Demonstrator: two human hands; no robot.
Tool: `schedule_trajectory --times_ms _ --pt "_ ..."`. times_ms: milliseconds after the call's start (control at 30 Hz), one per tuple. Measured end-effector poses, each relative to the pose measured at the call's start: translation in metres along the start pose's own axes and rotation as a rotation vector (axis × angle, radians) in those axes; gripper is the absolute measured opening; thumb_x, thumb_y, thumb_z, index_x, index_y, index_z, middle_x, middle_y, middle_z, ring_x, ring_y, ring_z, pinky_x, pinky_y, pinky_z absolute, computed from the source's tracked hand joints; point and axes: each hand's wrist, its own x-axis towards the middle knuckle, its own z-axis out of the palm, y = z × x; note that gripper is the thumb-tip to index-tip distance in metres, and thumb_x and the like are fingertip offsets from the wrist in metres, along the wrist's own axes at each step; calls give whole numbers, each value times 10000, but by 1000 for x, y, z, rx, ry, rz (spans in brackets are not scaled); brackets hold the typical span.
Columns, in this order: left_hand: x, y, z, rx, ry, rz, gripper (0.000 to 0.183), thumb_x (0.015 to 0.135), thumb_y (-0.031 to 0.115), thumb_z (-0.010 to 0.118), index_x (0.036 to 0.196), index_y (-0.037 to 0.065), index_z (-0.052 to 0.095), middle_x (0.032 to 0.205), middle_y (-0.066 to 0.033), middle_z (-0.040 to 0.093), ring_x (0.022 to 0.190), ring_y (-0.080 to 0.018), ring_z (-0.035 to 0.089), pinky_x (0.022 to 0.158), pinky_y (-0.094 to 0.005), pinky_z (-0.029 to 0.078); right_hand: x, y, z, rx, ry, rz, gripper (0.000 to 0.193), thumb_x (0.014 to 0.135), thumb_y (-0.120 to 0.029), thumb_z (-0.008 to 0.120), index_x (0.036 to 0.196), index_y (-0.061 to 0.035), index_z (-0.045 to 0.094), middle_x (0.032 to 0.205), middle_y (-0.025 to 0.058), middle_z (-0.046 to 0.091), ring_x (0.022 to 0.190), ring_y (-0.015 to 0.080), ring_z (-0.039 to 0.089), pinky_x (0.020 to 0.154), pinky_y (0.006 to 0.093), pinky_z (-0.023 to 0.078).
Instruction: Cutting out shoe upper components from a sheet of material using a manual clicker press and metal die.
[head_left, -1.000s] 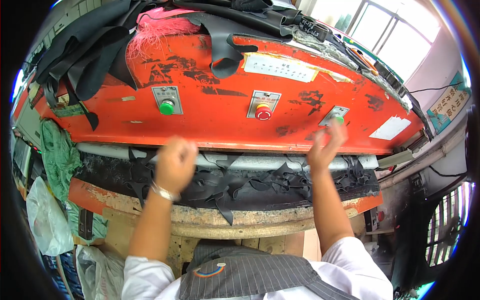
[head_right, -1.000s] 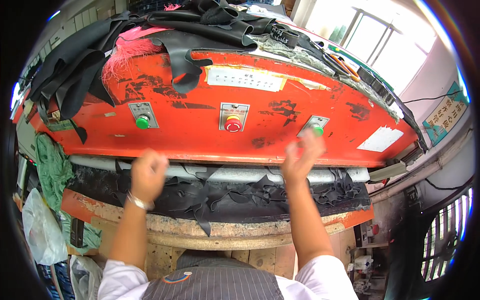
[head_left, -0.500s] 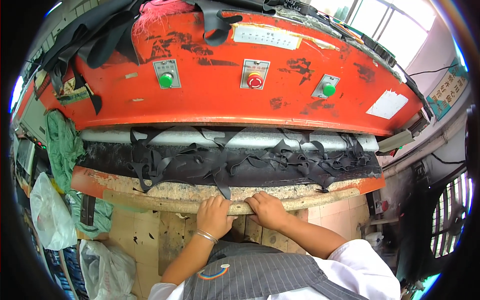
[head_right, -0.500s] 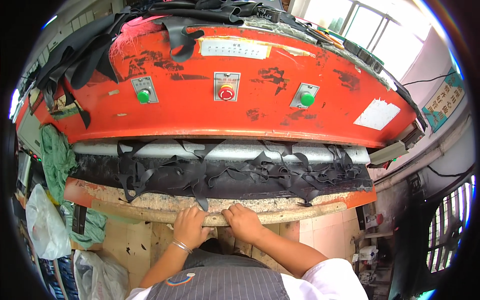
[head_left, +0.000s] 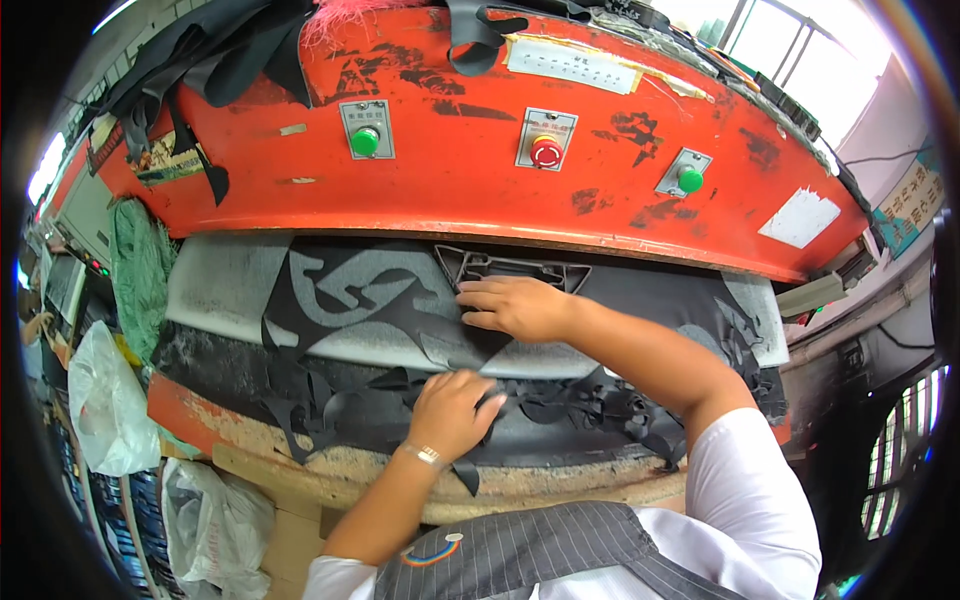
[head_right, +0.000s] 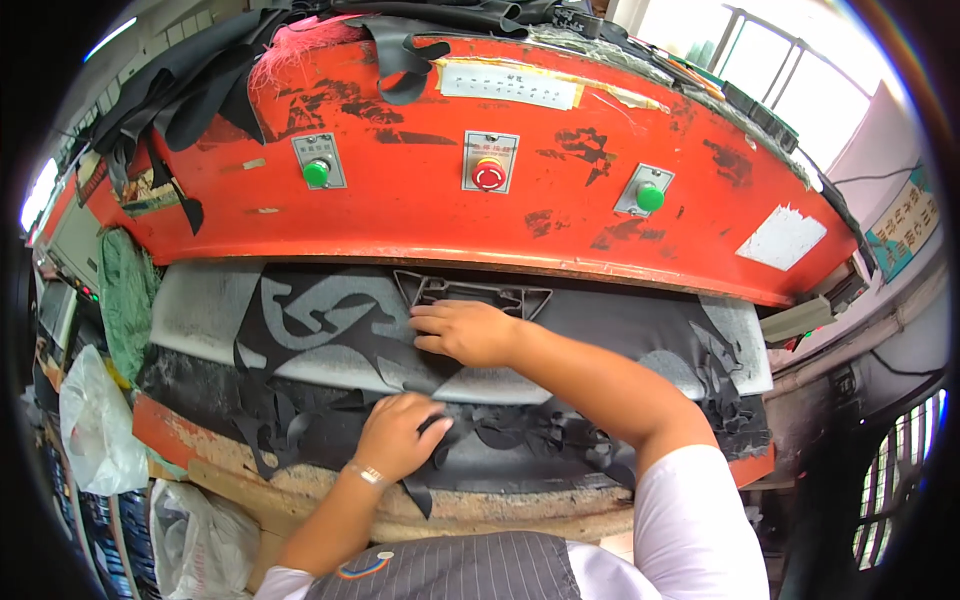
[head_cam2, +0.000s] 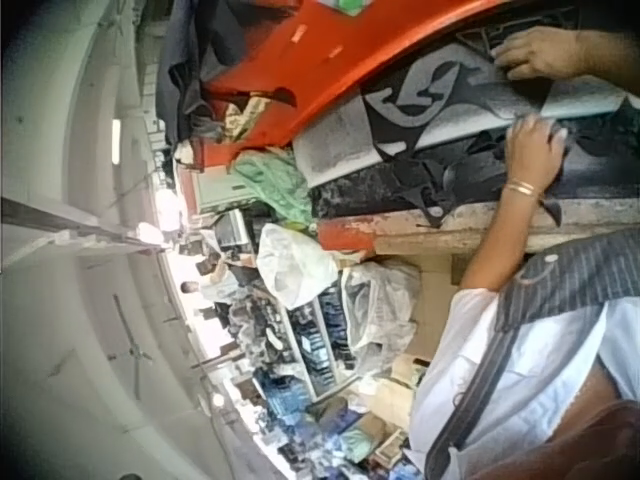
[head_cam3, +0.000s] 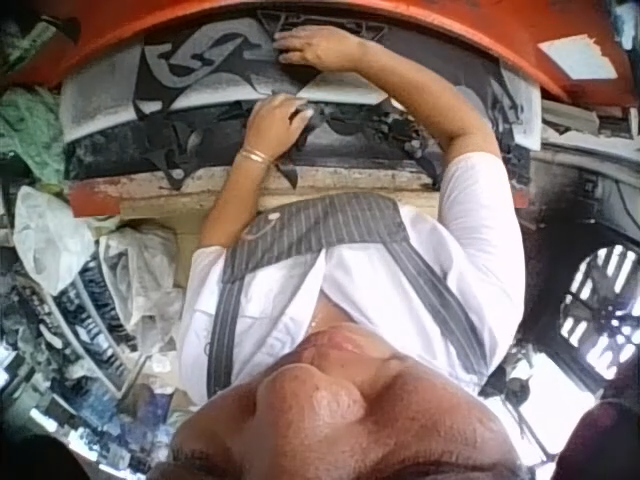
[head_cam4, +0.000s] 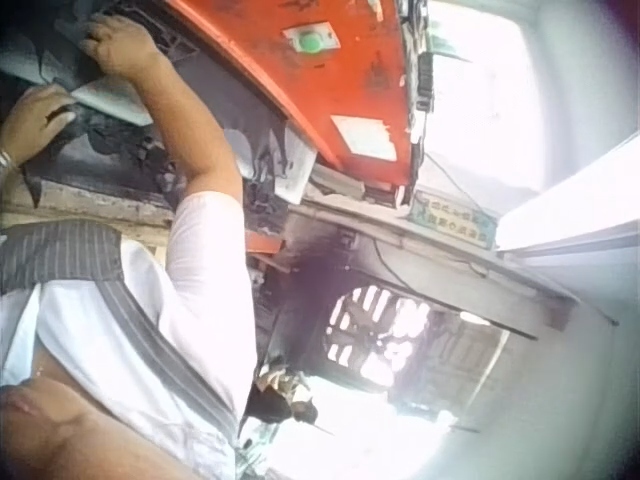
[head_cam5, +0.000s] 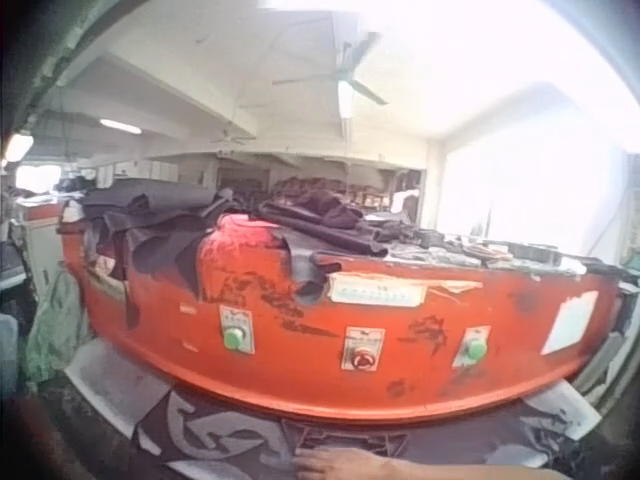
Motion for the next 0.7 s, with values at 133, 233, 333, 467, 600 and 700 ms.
schedule_trajectory --times_ms 133,233,333,467,600,700 --pt "31 -30 44 195 130 59 331 821 285 662 1070 67 673 1172 -114 640 1154 -317 557 1013 -452 390 36 57 29 -1 -224 -340 172 773 -182 550 775 -66 677 956 75 669 1118 250 579 1022 411 417" --pt "35 -37 40 141 57 41 335 826 266 650 1096 68 670 1219 -119 625 1210 -320 527 1054 -485 350 34 71 13 22 -171 -395 153 748 -182 554 717 -71 655 858 58 668 978 238 614 1038 440 401" --pt "35 -41 38 141 81 34 324 814 243 662 1087 68 676 1215 -114 627 1203 -306 531 1051 -481 350 21 86 -55 -55 60 -333 164 743 -200 555 809 -78 643 902 53 651 980 244 603 1051 448 382" --pt "34 -45 39 159 118 40 327 801 231 682 1082 66 677 1209 -107 630 1204 -291 531 1053 -478 343 -38 95 -144 -533 116 160 116 699 -176 630 798 -115 636 836 16 580 890 205 578 710 353 514" --pt "50 -42 35 44 153 1 393 781 231 715 1116 33 656 1149 -129 640 1110 -310 559 984 -440 396 -137 102 -105 -169 176 830 151 808 -208 659 894 -94 708 880 113 668 874 303 628 748 421 512" --pt "78 -52 26 -68 217 -92 562 738 332 766 1159 -12 626 1027 -129 624 967 -310 554 875 -407 427 -157 91 -51 188 211 1212 233 817 -272 678 936 -76 720 923 150 691 900 341 650 805 420 505"
